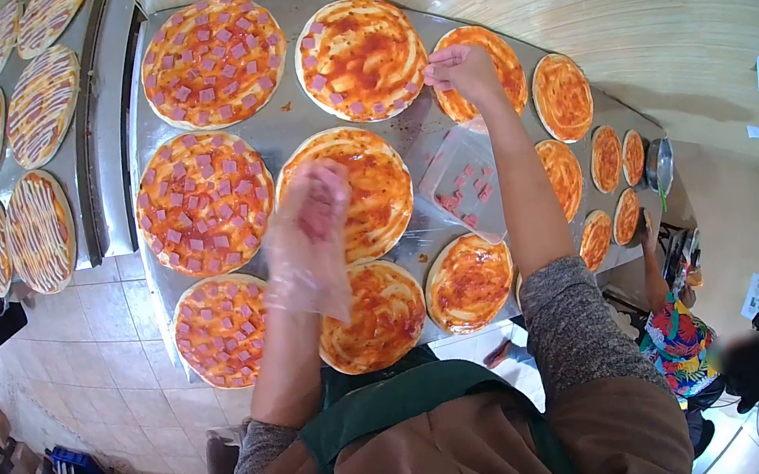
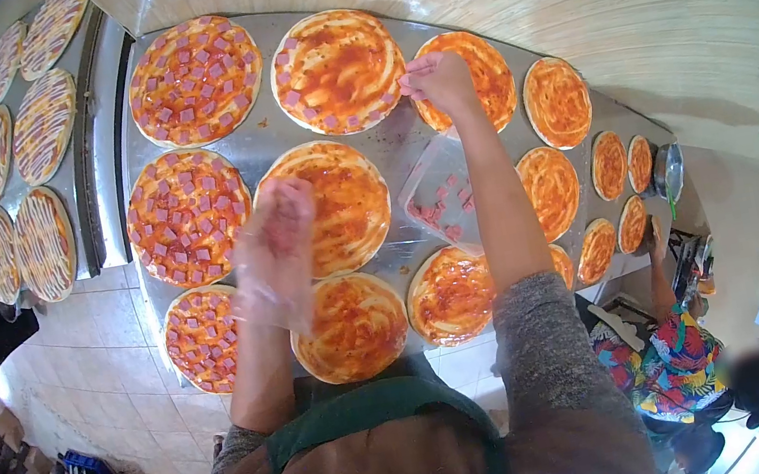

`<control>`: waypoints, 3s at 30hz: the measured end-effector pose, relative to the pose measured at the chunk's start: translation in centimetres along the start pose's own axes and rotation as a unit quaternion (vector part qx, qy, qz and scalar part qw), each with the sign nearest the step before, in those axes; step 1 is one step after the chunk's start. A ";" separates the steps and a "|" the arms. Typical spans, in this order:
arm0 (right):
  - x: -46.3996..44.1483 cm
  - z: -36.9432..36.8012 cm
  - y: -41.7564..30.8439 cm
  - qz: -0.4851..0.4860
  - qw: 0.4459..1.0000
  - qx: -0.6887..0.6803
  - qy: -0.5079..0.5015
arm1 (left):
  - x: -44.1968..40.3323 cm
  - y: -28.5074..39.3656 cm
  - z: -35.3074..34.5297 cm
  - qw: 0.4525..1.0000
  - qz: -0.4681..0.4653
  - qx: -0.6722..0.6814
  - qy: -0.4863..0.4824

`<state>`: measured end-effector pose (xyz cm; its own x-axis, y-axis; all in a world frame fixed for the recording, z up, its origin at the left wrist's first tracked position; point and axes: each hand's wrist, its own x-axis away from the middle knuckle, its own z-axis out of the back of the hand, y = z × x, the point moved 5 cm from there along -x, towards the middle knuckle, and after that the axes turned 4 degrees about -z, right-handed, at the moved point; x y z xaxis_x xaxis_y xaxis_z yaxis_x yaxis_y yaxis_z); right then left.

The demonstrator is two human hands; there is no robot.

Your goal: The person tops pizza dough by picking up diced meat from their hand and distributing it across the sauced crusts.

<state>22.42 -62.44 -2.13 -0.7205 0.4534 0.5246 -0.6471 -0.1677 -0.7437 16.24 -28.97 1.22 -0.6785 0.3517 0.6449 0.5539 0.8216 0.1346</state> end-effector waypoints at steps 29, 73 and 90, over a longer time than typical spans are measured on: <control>-2.2 1.8 -1.2 0.019 0.997 -0.050 -0.062 | -1.0 15.8 5.8 0.981 -0.166 0.077 -0.068; -8.1 0.0 -3.5 0.152 0.956 0.243 0.059 | -1.4 17.4 7.3 0.980 -0.175 0.094 -0.024; -4.7 0.5 -5.8 0.005 0.999 0.038 0.016 | -4.0 29.8 8.3 0.962 -0.218 0.004 -0.165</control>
<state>29.45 -64.03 -0.04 -0.7189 0.4797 0.5030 -0.6583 -0.2375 -0.7143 31.46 -2.16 -3.59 -0.9626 0.0948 0.2537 0.1786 0.9264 0.3315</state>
